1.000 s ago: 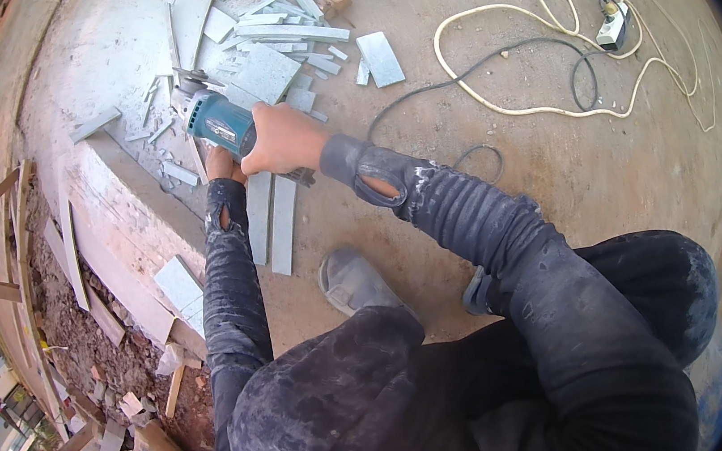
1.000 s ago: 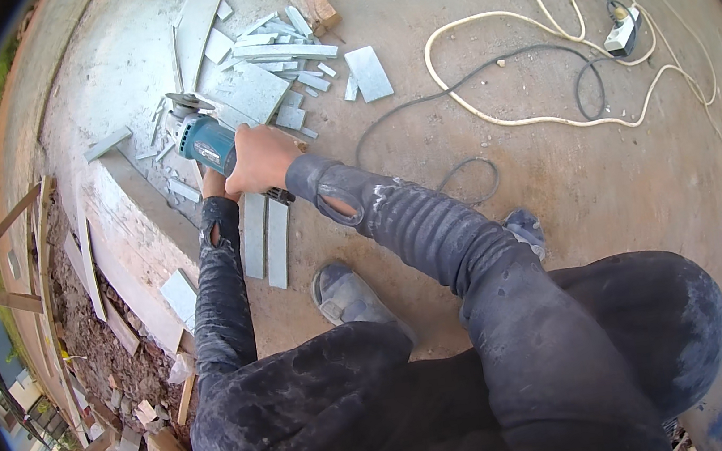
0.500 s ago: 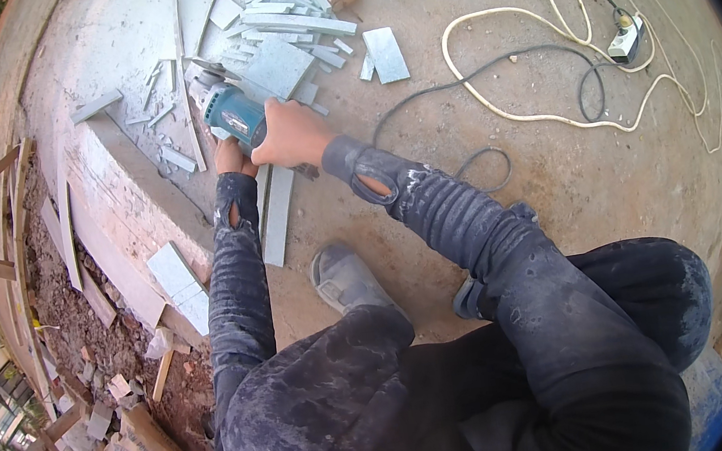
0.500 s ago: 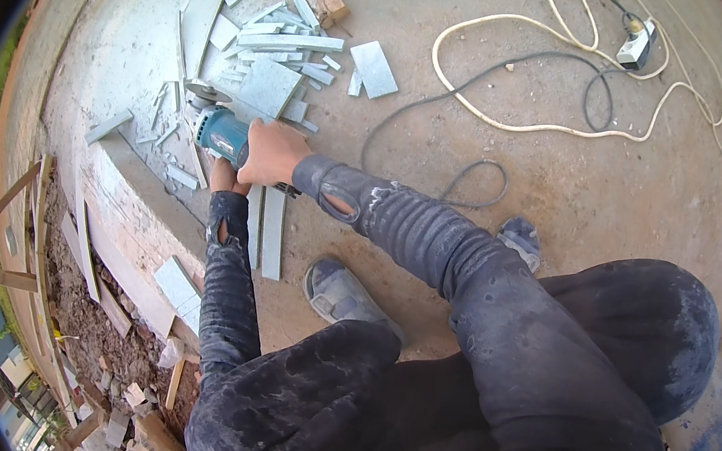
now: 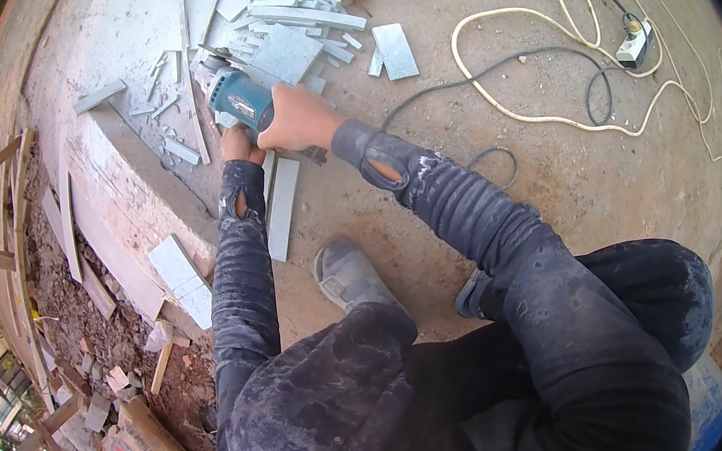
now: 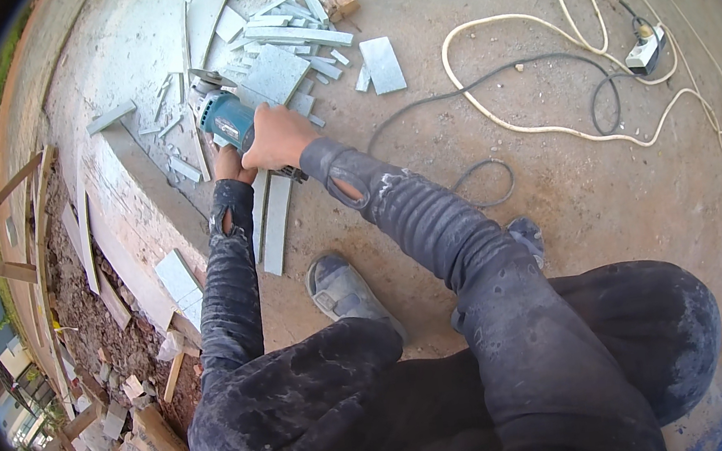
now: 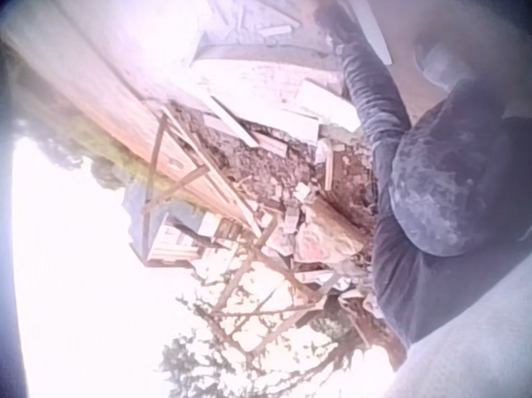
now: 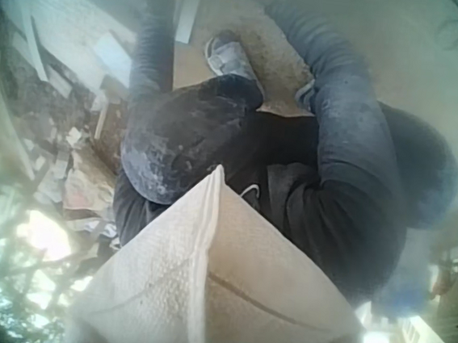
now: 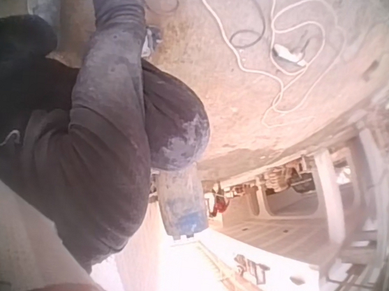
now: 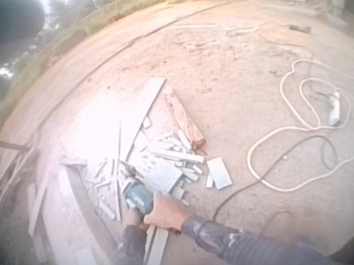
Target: The person positions rectangular stone tiles on a wooden beam and cuts them using an angle grinder, picking up and examining the pieces between cuts.
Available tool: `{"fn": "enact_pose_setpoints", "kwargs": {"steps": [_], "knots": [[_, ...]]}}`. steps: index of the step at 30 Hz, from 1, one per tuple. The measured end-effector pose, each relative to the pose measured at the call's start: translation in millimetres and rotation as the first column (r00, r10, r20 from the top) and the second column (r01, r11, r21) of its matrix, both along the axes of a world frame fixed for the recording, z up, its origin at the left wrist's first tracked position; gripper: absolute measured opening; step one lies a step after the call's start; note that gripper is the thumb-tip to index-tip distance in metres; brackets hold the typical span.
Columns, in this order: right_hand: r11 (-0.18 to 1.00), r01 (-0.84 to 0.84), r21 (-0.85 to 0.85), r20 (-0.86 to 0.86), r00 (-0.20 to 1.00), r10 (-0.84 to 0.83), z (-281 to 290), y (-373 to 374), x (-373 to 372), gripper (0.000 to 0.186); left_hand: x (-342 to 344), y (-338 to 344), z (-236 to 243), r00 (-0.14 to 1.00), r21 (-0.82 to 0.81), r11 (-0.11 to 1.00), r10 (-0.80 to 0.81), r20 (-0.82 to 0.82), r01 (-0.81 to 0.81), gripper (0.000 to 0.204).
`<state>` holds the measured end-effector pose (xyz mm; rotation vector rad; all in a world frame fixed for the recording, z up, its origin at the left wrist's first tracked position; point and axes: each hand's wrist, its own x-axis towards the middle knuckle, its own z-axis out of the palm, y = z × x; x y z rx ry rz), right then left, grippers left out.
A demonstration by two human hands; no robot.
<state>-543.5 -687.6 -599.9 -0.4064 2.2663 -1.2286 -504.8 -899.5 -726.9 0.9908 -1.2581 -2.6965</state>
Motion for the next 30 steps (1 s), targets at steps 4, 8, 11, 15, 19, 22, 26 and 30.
{"fn": "enact_pose_setpoints", "kwargs": {"steps": [4, 8, 11, 15, 19, 22, 26, 30], "knots": [[1.000, 0.017, 0.007, 0.002, 1.000, -0.017, -5.6, 3.9, -3.4, 0.065, -1.7, 25.1, 22.0, 0.992, -0.111, 0.992, 0.068, 0.107, -0.056, 0.032], [1.000, 0.015, -0.011, -0.002, 1.000, -0.015, -3.4, 0.5, -2.6, 0.065, -2.4, 17.7, 25.4, 0.971, -0.239, 0.969, 0.110, 0.213, -0.058, 0.029], [1.000, 0.012, -0.008, 0.001, 1.000, -0.012, -4.4, 1.3, -3.8, 0.065, -5.1, 18.5, 23.1, 0.966, -0.277, 0.960, 0.118, 0.231, -0.051, 0.029], [1.000, -0.002, 0.005, 0.005, 1.000, 0.002, -4.3, -1.0, -4.8, 0.064, -6.7, 11.6, 14.0, 0.962, -0.292, 0.955, 0.133, 0.237, -0.060, 0.029], [1.000, -0.010, -0.021, 0.031, 0.999, 0.011, -3.5, -4.9, -5.7, 0.064, -6.2, 2.6, 7.0, 0.963, -0.294, 0.954, 0.131, 0.237, -0.058, 0.029], [1.000, -0.010, -0.008, 0.051, 0.999, 0.010, -7.7, -1.3, -7.5, 0.065, -8.7, 16.9, 14.3, 0.964, -0.262, 0.964, 0.115, 0.238, -0.050, 0.029], [1.000, -0.031, -0.002, 0.061, 0.998, 0.031, -4.2, -4.7, -7.8, 0.066, -7.0, 17.6, 22.3, 0.956, -0.302, 0.951, 0.145, 0.255, -0.064, 0.028], [1.000, -0.026, 0.014, 0.045, 0.999, 0.025, -6.3, -5.8, -8.1, 0.067, -7.0, 20.2, 26.6, 0.947, -0.331, 0.942, 0.150, 0.284, -0.050, 0.027]]}}
